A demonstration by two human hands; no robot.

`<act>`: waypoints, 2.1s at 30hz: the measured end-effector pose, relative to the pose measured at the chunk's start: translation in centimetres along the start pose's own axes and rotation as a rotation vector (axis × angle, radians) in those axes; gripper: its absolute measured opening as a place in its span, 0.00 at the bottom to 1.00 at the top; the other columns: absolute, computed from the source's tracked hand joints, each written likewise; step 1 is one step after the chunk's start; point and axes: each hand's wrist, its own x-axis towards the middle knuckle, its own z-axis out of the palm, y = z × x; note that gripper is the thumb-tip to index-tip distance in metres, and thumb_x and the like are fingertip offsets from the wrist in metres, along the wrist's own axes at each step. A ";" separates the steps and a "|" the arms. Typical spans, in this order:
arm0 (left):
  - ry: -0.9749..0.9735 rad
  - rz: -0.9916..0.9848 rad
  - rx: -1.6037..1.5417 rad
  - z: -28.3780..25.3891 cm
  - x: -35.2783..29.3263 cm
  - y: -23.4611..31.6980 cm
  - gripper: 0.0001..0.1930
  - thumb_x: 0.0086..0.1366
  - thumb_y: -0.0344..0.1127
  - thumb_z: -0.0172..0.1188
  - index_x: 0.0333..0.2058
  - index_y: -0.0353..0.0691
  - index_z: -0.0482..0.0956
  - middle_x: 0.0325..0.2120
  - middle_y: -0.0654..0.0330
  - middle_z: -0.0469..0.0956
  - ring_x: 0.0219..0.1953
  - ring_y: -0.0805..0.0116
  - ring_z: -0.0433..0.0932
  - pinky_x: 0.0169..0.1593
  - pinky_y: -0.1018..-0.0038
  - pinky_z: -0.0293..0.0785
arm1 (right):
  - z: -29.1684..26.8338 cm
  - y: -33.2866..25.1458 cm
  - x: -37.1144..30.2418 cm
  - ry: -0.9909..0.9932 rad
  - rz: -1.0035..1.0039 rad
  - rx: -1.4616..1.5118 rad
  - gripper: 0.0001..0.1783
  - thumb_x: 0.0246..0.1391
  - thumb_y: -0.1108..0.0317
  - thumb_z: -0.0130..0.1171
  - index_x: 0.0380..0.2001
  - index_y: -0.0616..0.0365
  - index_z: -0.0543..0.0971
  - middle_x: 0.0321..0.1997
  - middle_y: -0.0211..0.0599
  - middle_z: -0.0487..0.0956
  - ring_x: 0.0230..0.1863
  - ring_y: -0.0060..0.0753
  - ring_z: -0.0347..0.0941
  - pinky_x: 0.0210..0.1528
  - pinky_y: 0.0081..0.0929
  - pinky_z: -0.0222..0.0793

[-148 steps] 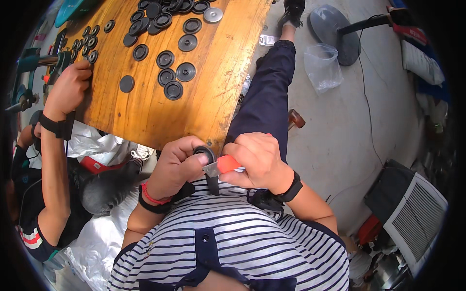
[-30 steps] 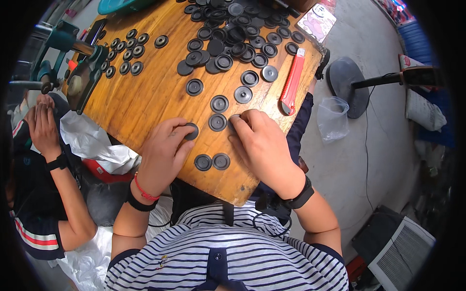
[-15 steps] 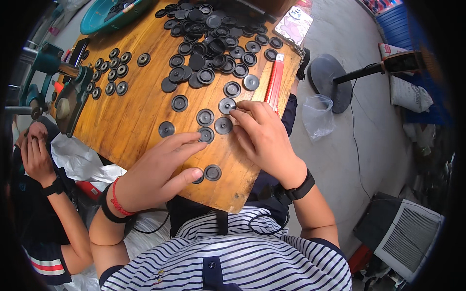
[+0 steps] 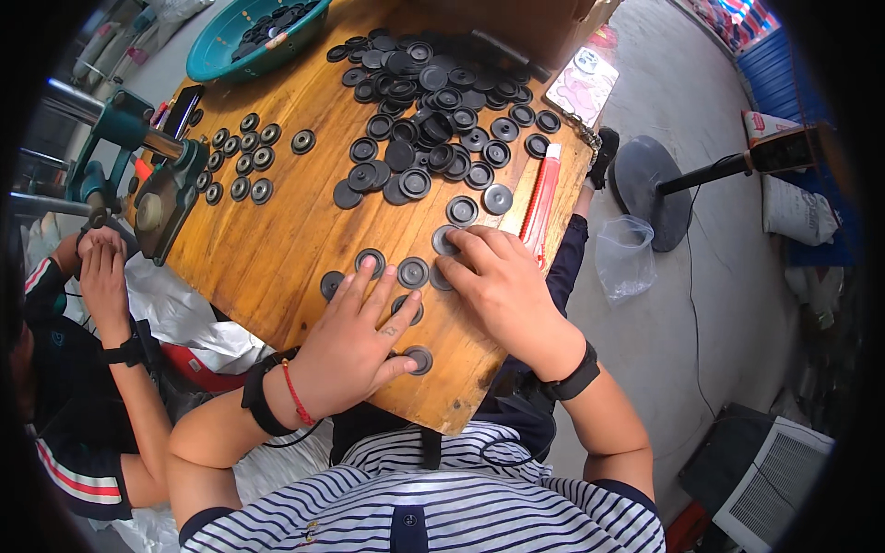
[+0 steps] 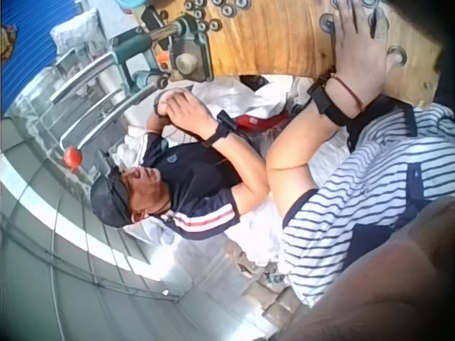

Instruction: Assembling small plastic components using a mallet and manual press.

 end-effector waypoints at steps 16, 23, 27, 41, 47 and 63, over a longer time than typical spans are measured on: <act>0.218 0.007 -0.151 2.7 -4.5 0.8 0.38 0.56 0.55 0.61 0.59 0.35 0.67 0.63 0.41 0.58 0.68 0.46 0.52 0.68 0.53 0.49 | 3.0 -1.4 8.9 -0.081 -0.310 0.214 0.16 0.44 0.75 0.63 0.40 0.59 0.77 0.46 0.36 0.75 0.42 0.42 0.72 0.43 0.34 0.72; 0.225 -0.067 -0.135 5.1 -3.4 0.9 0.40 0.56 0.56 0.60 0.61 0.34 0.65 0.62 0.46 0.61 0.67 0.51 0.55 0.70 0.58 0.45 | 2.5 -3.7 9.4 -0.303 -0.266 0.259 0.25 0.52 0.61 0.62 0.52 0.56 0.72 0.48 0.45 0.71 0.41 0.49 0.76 0.41 0.36 0.74; 0.298 -0.042 -0.090 5.5 -3.4 0.5 0.37 0.58 0.56 0.57 0.59 0.34 0.68 0.61 0.48 0.64 0.66 0.53 0.58 0.70 0.58 0.45 | 3.0 -4.8 11.4 -0.375 -0.343 0.293 0.25 0.52 0.62 0.60 0.53 0.55 0.71 0.48 0.45 0.70 0.39 0.48 0.76 0.39 0.36 0.75; 0.335 -0.008 -0.206 5.6 -3.0 0.4 0.37 0.56 0.54 0.61 0.58 0.33 0.68 0.63 0.47 0.62 0.68 0.54 0.57 0.69 0.59 0.50 | 9.1 -6.2 24.0 0.063 -0.895 -0.221 0.23 0.49 0.66 0.54 0.52 0.56 0.71 0.43 0.34 0.69 0.31 0.26 0.71 0.24 0.23 0.72; 0.311 -0.042 -0.150 5.4 -3.1 0.7 0.36 0.57 0.54 0.60 0.59 0.35 0.68 0.64 0.48 0.61 0.68 0.53 0.55 0.69 0.58 0.47 | 2.7 -1.6 21.0 -0.075 -0.258 -0.165 0.18 0.56 0.65 0.57 0.48 0.60 0.75 0.43 0.40 0.76 0.44 0.44 0.73 0.45 0.37 0.71; 0.321 0.022 -0.220 2.1 -3.7 -0.5 0.30 0.61 0.49 0.60 0.55 0.34 0.71 0.61 0.44 0.63 0.65 0.47 0.60 0.65 0.53 0.54 | 0.9 -0.5 4.8 -0.092 -0.218 0.118 0.26 0.46 0.70 0.63 0.50 0.68 0.73 0.60 0.51 0.67 0.63 0.53 0.62 0.64 0.40 0.61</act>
